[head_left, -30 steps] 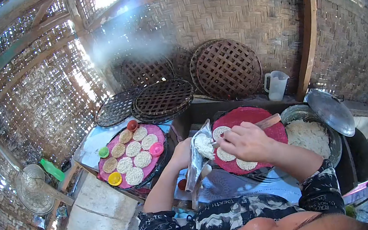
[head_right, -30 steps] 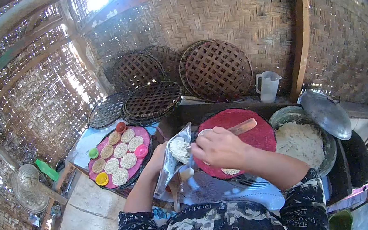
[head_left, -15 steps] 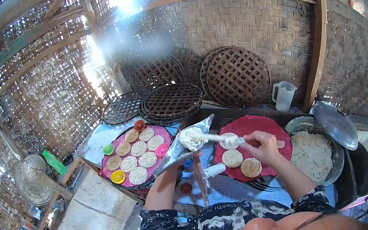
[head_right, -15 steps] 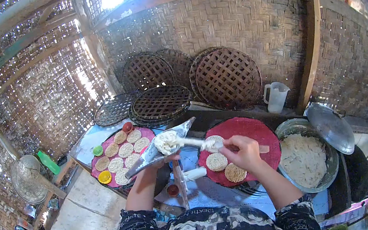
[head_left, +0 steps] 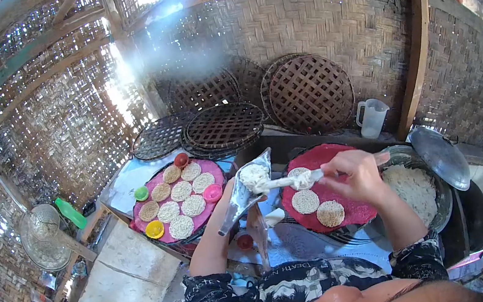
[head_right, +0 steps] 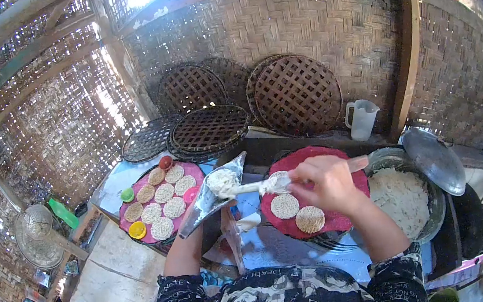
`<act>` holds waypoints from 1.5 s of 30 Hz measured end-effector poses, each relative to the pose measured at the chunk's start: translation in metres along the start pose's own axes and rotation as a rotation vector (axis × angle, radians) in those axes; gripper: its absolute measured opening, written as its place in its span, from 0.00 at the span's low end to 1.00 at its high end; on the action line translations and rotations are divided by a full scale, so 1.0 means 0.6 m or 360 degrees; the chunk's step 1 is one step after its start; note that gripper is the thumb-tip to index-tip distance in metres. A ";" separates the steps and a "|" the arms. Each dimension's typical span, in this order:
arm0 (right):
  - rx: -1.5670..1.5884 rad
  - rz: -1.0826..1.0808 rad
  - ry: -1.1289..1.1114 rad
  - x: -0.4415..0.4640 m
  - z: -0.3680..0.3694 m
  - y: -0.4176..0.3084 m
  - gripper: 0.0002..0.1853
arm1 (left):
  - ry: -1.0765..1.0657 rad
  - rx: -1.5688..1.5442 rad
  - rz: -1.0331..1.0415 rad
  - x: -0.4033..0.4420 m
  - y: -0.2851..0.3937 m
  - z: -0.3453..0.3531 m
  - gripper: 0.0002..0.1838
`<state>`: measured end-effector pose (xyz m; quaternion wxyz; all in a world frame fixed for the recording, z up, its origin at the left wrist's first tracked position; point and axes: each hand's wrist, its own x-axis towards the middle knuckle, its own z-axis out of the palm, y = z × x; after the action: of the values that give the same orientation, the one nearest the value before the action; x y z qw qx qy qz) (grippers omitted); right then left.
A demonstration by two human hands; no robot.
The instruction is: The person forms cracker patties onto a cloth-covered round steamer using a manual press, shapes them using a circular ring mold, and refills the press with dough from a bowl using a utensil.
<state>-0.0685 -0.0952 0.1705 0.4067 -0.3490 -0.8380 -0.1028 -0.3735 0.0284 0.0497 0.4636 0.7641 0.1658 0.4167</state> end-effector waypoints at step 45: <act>0.0452 0.0310 0.0313 -0.065 0.110 -0.042 0.09 | 0.1138 -0.0946 -0.0114 0.003 -0.033 0.035 0.19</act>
<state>-0.1091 -0.1034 0.1012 0.5398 -0.3557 -0.7626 0.0226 -0.3534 0.0278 0.0292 0.5903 0.4004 0.2150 0.6671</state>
